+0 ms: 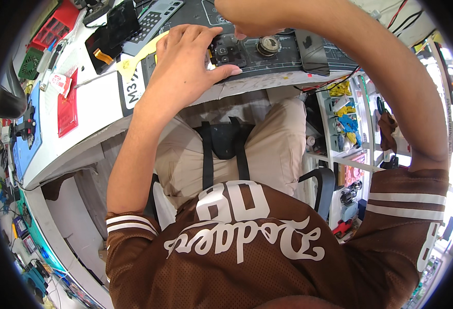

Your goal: The person disassembles a smartphone, applies adhesive to the battery area, and uses a screwdriver to remove and reposition internal components. The person handles the phone, a battery, a screwdriver, and a small tube of adhesive while working at a cluttered electronics repair bench.

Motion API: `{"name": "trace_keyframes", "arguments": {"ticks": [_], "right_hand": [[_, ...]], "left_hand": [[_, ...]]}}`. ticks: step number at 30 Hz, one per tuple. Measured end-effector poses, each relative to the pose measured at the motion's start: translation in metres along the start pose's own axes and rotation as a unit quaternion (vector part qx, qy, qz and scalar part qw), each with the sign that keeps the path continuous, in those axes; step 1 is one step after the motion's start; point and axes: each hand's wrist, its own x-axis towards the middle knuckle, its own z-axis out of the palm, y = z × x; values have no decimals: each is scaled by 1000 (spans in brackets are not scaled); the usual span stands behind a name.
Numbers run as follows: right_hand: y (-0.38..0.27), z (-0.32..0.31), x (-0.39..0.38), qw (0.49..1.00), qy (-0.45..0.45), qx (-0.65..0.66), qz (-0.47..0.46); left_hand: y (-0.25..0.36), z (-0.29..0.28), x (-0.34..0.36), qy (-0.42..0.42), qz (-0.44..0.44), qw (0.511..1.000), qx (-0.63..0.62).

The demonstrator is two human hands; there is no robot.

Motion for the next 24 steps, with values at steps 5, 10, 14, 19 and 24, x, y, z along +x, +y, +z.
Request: {"name": "trace_keyframes", "arguments": {"ticks": [5,10,14,19,24], "right_hand": [[2,-9,-10,999,15,15,-27],[21,-10,-36,983,150,54,92],[27,4,-100,917,327,137,182],[22,28,-125,849,387,234,271],[16,54,-151,818,402,303,280]], "left_hand": [[5,-2,2,22,6,1000,-2],[15,2,8,65,34,997,-8],[47,26,34,96,98,990,-29],[62,49,44,127,97,987,8],[68,52,42,128,93,987,6]]}}
